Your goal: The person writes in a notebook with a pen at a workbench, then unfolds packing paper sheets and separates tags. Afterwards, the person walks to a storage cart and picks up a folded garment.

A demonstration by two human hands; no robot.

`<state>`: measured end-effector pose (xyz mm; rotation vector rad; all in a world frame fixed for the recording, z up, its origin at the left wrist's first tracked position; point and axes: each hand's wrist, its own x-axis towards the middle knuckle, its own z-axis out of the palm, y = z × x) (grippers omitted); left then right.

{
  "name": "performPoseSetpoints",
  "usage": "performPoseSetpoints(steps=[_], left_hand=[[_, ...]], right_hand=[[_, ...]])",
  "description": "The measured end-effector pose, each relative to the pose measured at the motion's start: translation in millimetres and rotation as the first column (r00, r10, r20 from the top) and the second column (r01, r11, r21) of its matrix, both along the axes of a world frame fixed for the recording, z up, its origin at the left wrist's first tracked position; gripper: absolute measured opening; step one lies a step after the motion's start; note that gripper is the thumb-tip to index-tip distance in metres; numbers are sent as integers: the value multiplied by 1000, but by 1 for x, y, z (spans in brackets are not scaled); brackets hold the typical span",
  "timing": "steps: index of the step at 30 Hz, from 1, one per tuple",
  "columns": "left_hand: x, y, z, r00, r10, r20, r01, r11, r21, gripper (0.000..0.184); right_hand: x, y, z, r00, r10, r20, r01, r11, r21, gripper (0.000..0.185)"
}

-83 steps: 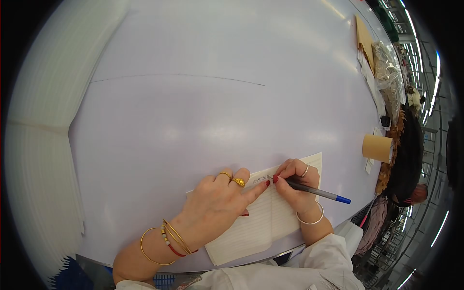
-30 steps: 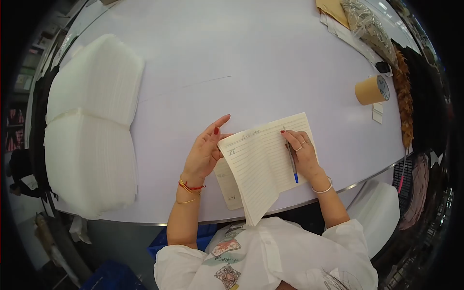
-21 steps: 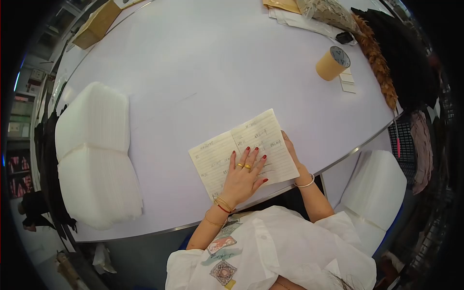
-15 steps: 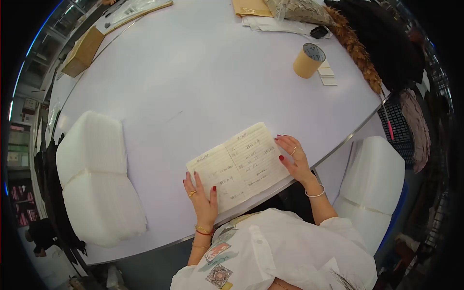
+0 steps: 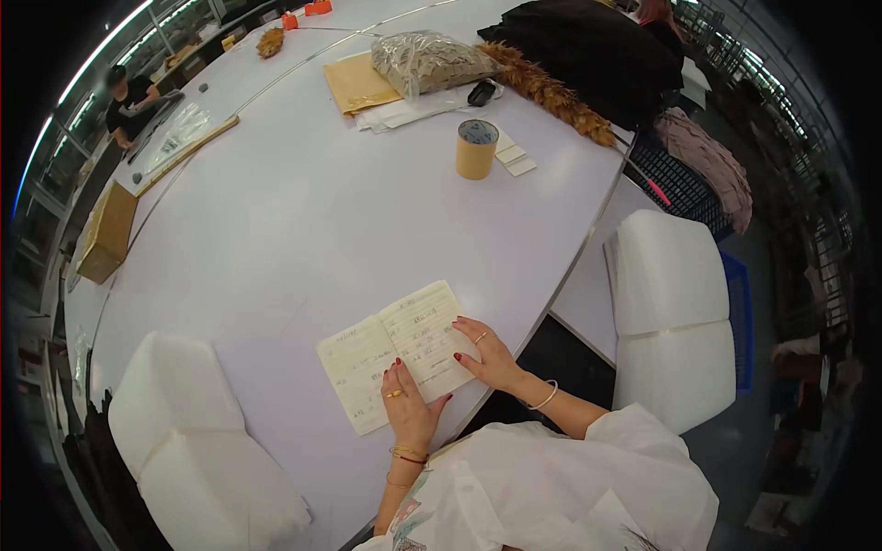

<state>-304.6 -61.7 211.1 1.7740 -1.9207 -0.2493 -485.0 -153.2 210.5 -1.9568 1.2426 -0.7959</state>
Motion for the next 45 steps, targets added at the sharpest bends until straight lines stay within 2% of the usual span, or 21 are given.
performPoseSetpoints(steps=[3, 8, 11, 13, 15, 18, 20, 21, 23, 25, 26, 28, 29, 31, 33, 34, 35, 38, 43, 44, 45], left_hand=[[20, 5, -11, 1000, -30, 8, 30, 1000, 3, 93], [47, 7, -27, 985, -148, -94, 142, 987, -71, 84], [50, 8, -15, 975, -136, -176, 127, 990, -64, 79], [45, 7, 8, 775, 9, -631, -11, 1000, 1, 80], [47, 5, 2, 584, 10, -811, -104, 993, -62, 84], [75, 28, -60, 716, 153, -681, -93, 988, 125, 70], [68, 25, -48, 602, 245, -760, -206, 967, 149, 65], [50, 12, -29, 424, 357, -832, -410, 895, 175, 62], [91, 21, -128, 591, 338, -732, -598, 793, -117, 105], [60, 8, -28, 680, 707, -195, -733, 646, -213, 106], [57, 5, -19, 678, 712, -183, -734, 647, -206, 106], [55, 6, -11, 807, 334, 487, -346, 936, -70, 96], [44, -1, -18, 871, 185, 455, -240, 968, 67, 90], [13, -24, -18, 921, 34, 388, -127, 968, 216, 85], [-19, -61, 2, 902, -28, 430, -161, 903, 398, 68], [-28, -72, 2, 912, -7, 411, -161, 913, 374, 67], [-31, -83, -4, 919, 16, 393, -165, 922, 350, 65], [-45, -111, -14, 934, 86, 348, -223, 899, 377, 68], [-67, -138, 1, 943, 55, 327, -175, 919, 353, 69], [-70, -139, 1, 949, 44, 313, -158, 924, 347, 70], [-72, -138, 0, 954, 36, 298, -141, 930, 339, 72]], right_hand=[[2, 14, 19, 904, -180, 387, 53, 947, 317, 40], [-8, 6, 19, 922, -284, 263, 183, 919, 350, 34], [-20, -23, 35, 943, -294, 156, 267, 948, 170, 31], [-38, -64, 44, 917, -399, 14, 397, 915, 63, 31], [-62, -123, 32, 896, -438, -69, 421, 889, -181, 32], [-85, -222, 18, 811, -540, -225, 442, 818, -368, 35], [-90, -278, 6, 738, -603, -302, 418, 760, -498, 36], [-90, -307, 1, 646, -669, -367, 378, 698, -608, 37], [-93, -359, -9, 427, -791, -438, 245, 568, -786, 40], [-96, -403, -8, 447, -723, -527, 256, 668, -699, 40], [-99, -418, -8, 458, -647, -610, 273, 755, -595, 41], [-110, -426, -10, 477, -452, -754, 302, 890, -342, 41], [-119, -422, -10, 475, -429, -768, 298, 900, -319, 41], [-141, -411, 9, 770, -404, -495, 399, 909, -121, 38], [-168, -396, 23, 901, -413, -130, 427, 897, 111, 35], [-185, -384, 22, 888, -391, 239, 300, 890, 342, 34], [-200, -368, 19, 713, -412, 567, 98, 859, 502, 33], [-217, -320, 32, 495, -533, 686, -26, 780, 625, 32], [-211, -271, 37, 309, -558, 770, -246, 735, 632, 31], [-206, -266, 36, 311, -571, 760, -265, 715, 647, 31], [-200, -263, 34, 516, -516, 684, -60, 775, 630, 32]])
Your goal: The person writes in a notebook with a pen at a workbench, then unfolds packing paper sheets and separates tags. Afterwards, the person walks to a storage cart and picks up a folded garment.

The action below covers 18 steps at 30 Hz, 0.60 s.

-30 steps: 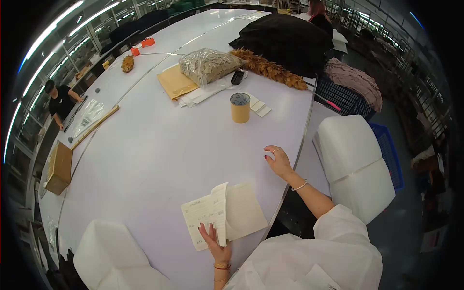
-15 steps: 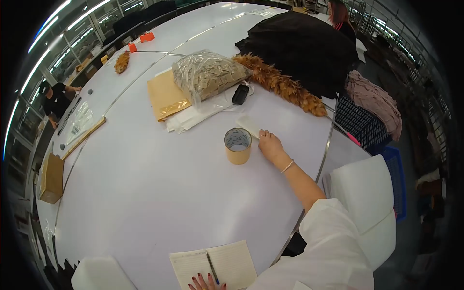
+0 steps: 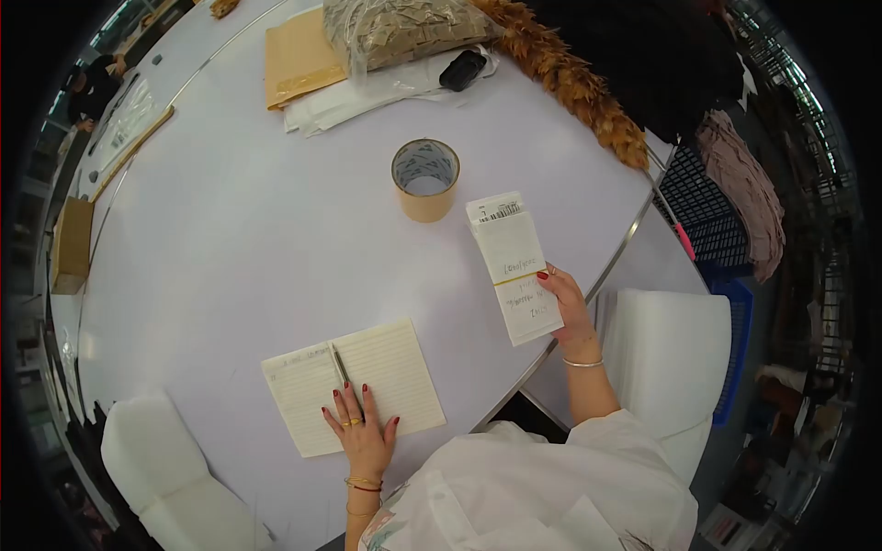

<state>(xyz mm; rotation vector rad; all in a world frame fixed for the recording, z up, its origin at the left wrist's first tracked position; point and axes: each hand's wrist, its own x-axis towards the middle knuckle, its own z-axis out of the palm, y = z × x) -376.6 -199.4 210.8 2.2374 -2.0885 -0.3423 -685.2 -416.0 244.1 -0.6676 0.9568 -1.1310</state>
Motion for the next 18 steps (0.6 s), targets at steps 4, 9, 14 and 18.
performPoseSetpoints(steps=[4, 9, 14, 18], left_hand=[[1, 10, -4, 989, 56, -136, -69, 993, -95, 72], [21, 21, -10, 950, 12, -311, -74, 979, -188, 68], [40, 36, -10, 993, -109, -51, 98, 980, -174, 64], [54, 50, -21, 995, -77, -67, 61, 975, -214, 63]], right_hand=[[28, 19, 0, 467, -266, -843, -191, 901, -390, 35], [95, 55, 8, 267, -357, -895, -748, 508, -426, 25], [79, -26, -16, -100, -419, -903, -919, 387, -77, 22], [55, -53, -2, -502, -258, -825, -708, 671, 221, 20]])
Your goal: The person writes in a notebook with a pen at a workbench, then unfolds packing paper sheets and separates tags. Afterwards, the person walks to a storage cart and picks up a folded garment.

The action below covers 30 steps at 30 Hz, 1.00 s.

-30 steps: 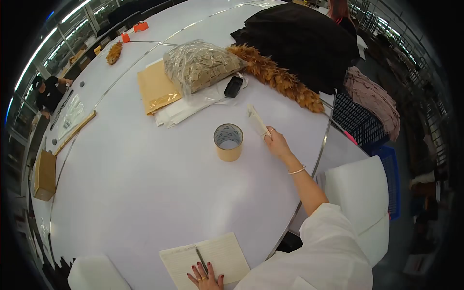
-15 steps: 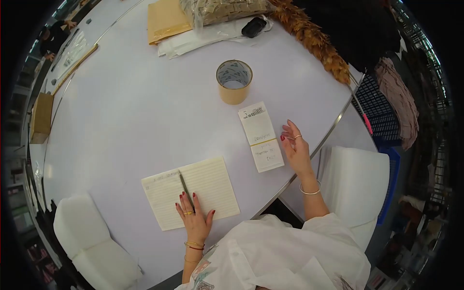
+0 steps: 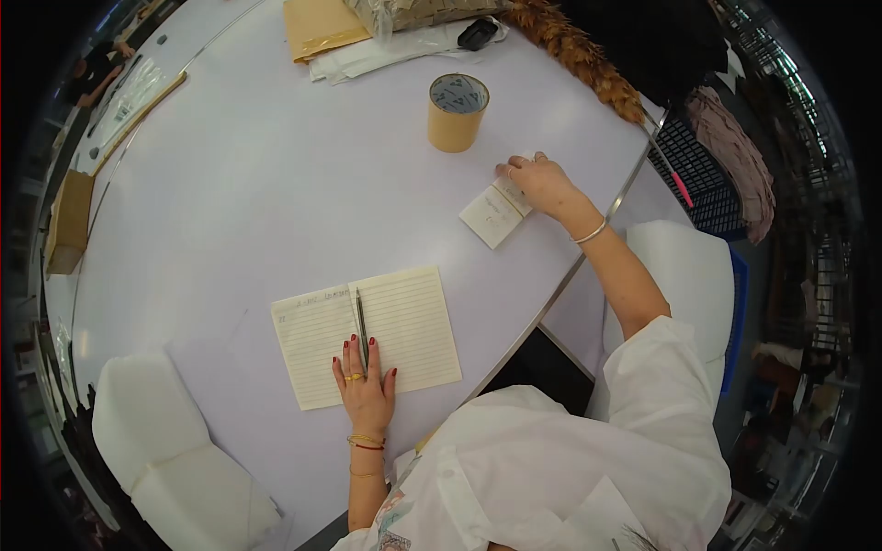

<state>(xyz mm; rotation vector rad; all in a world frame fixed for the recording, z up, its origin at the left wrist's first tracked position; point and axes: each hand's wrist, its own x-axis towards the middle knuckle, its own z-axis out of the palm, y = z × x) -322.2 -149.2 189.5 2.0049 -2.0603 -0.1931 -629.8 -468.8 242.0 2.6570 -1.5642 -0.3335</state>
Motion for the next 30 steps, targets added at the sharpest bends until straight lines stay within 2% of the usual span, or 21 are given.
performPoseSetpoints(steps=[2, 3, 5, 8, 9, 10, 11, 12, 13, 14, 15, 17, 18, 20, 23, 25, 27, 29, 30], left_hand=[[-4, 9, -2, 999, 20, -31, -20, 1000, -3, 64], [-6, 12, -1, 998, 33, -49, -33, 999, -10, 65], [-11, 13, 2, 995, 58, -80, -61, 998, -29, 67], [-24, 21, 22, 992, 15, -127, -14, 1000, 13, 71], [-27, 24, 29, 989, -2, -148, 8, 999, 40, 73], [-29, 25, 31, 985, -16, -170, 27, 997, 65, 76], [-30, 24, 29, 986, -20, -168, 31, 997, 66, 76], [-32, 23, 26, 987, -23, -162, 32, 998, 51, 77], [-35, 24, 23, 988, -25, -155, 32, 999, 40, 78], [-38, 26, 20, 989, -27, -148, 32, 999, 29, 79], [-40, 28, 17, 990, -27, -139, 30, 999, 16, 80], [-42, 33, 9, 983, -1, -184, -1, 1000, -13, 78], [-42, 35, 4, 972, 16, -233, -27, 999, -44, 77], [-41, 39, -3, 942, 39, -334, -77, 992, -102, 75], [-41, 39, -2, 947, 30, -321, -62, 994, -89, 72], [-39, 36, -1, 952, 26, -307, -51, 996, -76, 69], [-37, 28, 6, 977, 7, -212, -21, 998, -66, 65], [-35, 17, 8, 983, 18, -183, -29, 998, -59, 63], [-34, 13, 8, 985, 3, -171, -15, 998, -66, 61]], right_hand=[[-15, 6, 2, 978, -210, -10, 210, 974, 87, 24], [-17, 16, 2, 977, -213, -15, 214, 973, 83, 24], [-19, 49, -2, 887, -451, 99, 425, 881, 207, 22], [-10, 94, -4, 813, -571, 117, 526, 805, 275, 17], [-4, 110, -13, 854, -447, 267, 453, 891, 43, 14], [5, 124, -19, 884, -280, 375, 375, 904, -207, 13], [25, 136, -16, 867, -48, 496, 245, 908, -339, 16], [52, 148, -5, 822, 81, 563, 105, 952, -289, 22], [80, 160, -3, 802, 276, 530, -110, 940, -322, 24], [106, 173, -2, 697, 424, 578, -287, 904, -318, 24], [128, 184, -3, 628, 567, 533, -437, 824, -360, 24], [157, 195, -26, 553, 680, 482, -626, 721, -297, 16], [160, 194, -31, 549, 682, 483, -627, 718, -301, 16], [162, 191, -43, 443, 750, 491, -708, 629, -321, 5], [153, 180, -32, 414, 773, 480, -708, 605, -365, 6], [145, 171, -29, 494, 752, 436, -611, 657, -441, 8], [131, 161, -21, 589, 658, 469, -479, 752, -454, 14], [115, 156, -20, 538, 467, 702, -227, 882, -412, 23], [106, 157, -12, 462, 342, 819, -164, 940, -299, 27]])
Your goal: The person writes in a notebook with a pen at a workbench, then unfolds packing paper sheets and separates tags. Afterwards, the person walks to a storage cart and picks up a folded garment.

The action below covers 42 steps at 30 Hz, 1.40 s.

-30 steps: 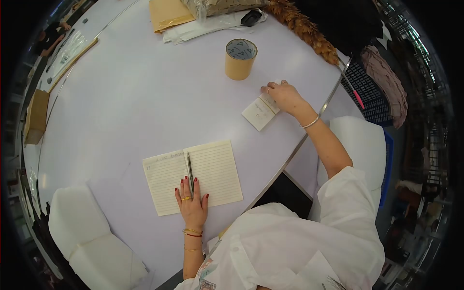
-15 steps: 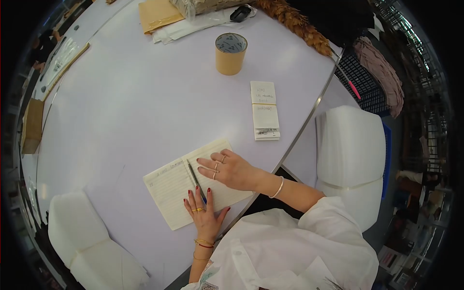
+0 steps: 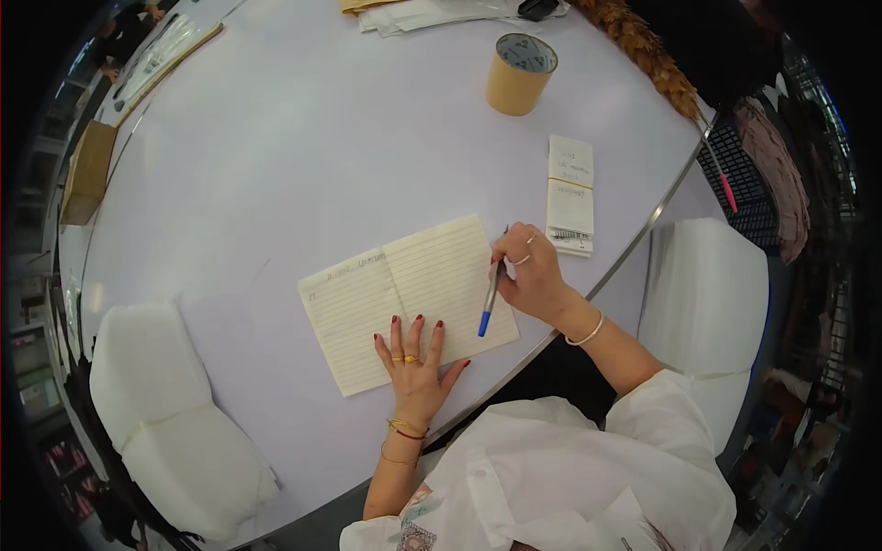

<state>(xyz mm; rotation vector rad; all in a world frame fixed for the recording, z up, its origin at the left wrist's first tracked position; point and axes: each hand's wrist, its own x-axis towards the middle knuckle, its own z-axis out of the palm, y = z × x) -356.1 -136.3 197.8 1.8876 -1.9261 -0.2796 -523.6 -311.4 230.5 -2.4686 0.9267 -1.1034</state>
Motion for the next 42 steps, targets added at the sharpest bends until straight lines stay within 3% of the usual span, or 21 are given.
performPoseSetpoints(steps=[2, 3, 5, 11, 15, 17, 20, 21, 25, 27, 30, 35, 40, 42], left_hand=[[1, -9, 7, 1000, -12, -9, 12, 999, -34, 57], [0, -8, 2, 1000, 5, -8, -5, 1000, -29, 57], [-6, -8, -11, 992, -124, 17, 125, 989, -79, 51], [-3, -21, -5, 988, -153, 32, 154, 988, -26, 48], [19, -14, 8, 980, -166, -110, 152, 980, -131, 46], [48, -3, 19, 999, -22, 38, 24, 998, -56, 45], [48, 2, 5, 990, 19, 136, -12, 999, -51, 42], [50, 2, 3, 991, 21, 135, -15, 999, -48, 42], [59, 0, -10, 998, -53, -37, 50, 995, -89, 39], [83, 8, -12, 1000, 3, 5, -2, 983, -185, 35], [120, 16, -14, 996, 53, 67, -39, 982, -182, 33], [126, 13, -18, 999, 37, 12, -35, 987, -155, 36], [126, 11, -12, 999, 39, 8, -39, 998, -39, 41], [126, 10, -12, 999, 39, 16, -38, 998, -42, 40]], right_hand=[[-9, 19, 2, 955, -175, 240, 26, 854, 520, 20], [-8, 25, -2, 958, -160, 240, 11, 852, 524, 20], [-5, 30, -11, 852, -253, 458, -166, 700, 695, 13], [63, 34, -6, 783, -297, 547, -328, 550, 768, 13], [73, 29, -16, 898, -99, 429, -333, 484, 809, 15], [85, 33, -7, 902, -109, 417, -320, 476, 819, 14], [104, 39, 8, 921, -162, 355, -252, 447, 858, 11], [124, 43, 7, 911, -138, 388, -308, 397, 865, 10], [170, 48, -25, 945, -43, 326, -295, 325, 899, 6], [172, 46, -30, 953, -3, 302, -278, 379, 883, 7], [168, 51, -39, 960, 38, 277, -255, 529, 810, 9], [172, 49, -46, 952, 47, 303, -260, 648, 716, 12], [171, 49, -43, 963, 9, 270, -232, 540, 809, 13], [174, 48, -42, 963, 8, 270, -229, 553, 801, 13]])
